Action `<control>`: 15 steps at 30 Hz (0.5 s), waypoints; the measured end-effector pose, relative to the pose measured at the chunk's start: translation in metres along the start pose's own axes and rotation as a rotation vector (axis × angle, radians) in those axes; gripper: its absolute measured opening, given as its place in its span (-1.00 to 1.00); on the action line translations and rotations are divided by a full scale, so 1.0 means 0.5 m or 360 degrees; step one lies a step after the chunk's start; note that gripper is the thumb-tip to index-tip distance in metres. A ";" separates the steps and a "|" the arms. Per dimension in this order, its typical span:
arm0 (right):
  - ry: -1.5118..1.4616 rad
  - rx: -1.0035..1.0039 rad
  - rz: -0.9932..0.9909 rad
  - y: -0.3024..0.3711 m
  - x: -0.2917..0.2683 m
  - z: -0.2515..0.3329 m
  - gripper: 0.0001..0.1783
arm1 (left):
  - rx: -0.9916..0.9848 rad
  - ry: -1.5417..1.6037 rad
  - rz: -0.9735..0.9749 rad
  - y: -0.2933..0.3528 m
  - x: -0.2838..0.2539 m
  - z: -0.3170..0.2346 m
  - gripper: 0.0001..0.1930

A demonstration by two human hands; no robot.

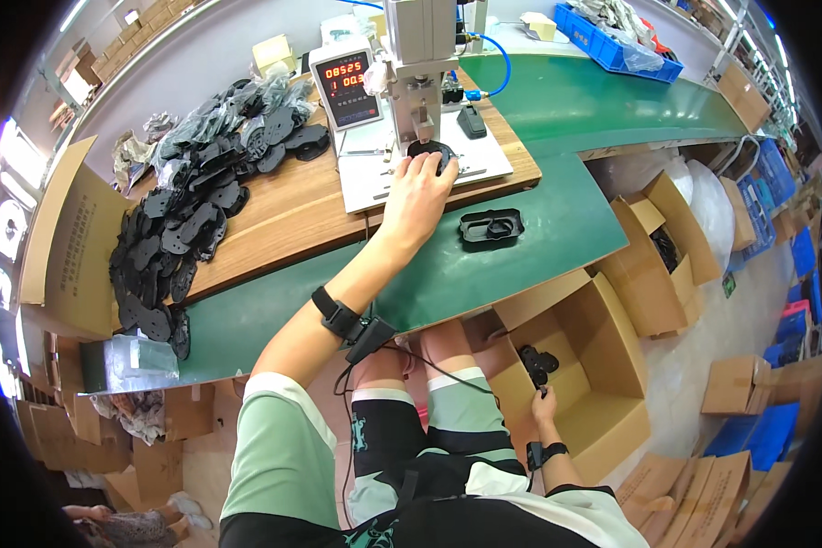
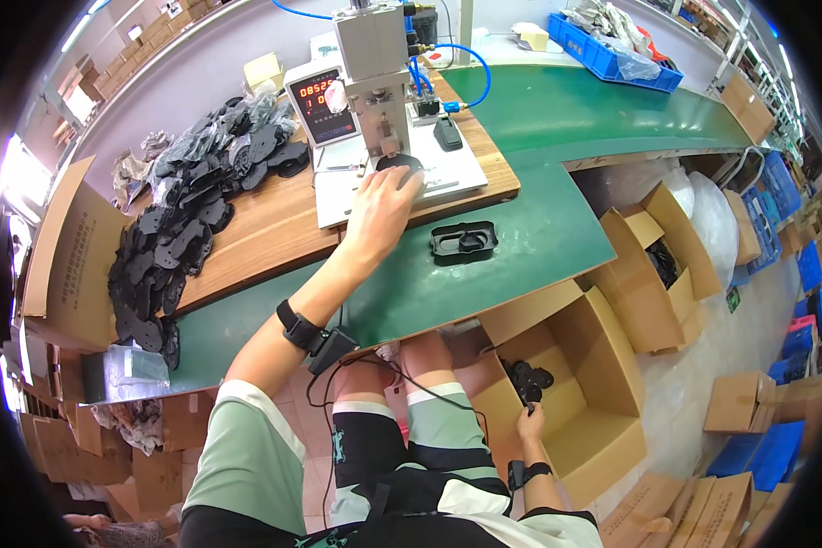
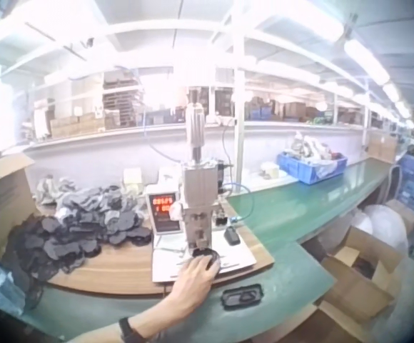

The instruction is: Use a press machine to assemble black plastic parts in a production line setting.

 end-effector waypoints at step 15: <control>-0.0247 0.0142 0.0493 -0.099 0.093 -0.035 -0.47 | 0.0143 0.0148 0.0084 -0.017 -0.009 -0.002 -0.74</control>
Point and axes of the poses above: each hand's wrist, its own y-axis away from the middle knuckle, its own x-axis out of the palm, z = x × y, the point moved 9 cm from there along -y, towards the middle knuckle, and after that the axes turned 11 degrees about -y, right-handed, at the moved point
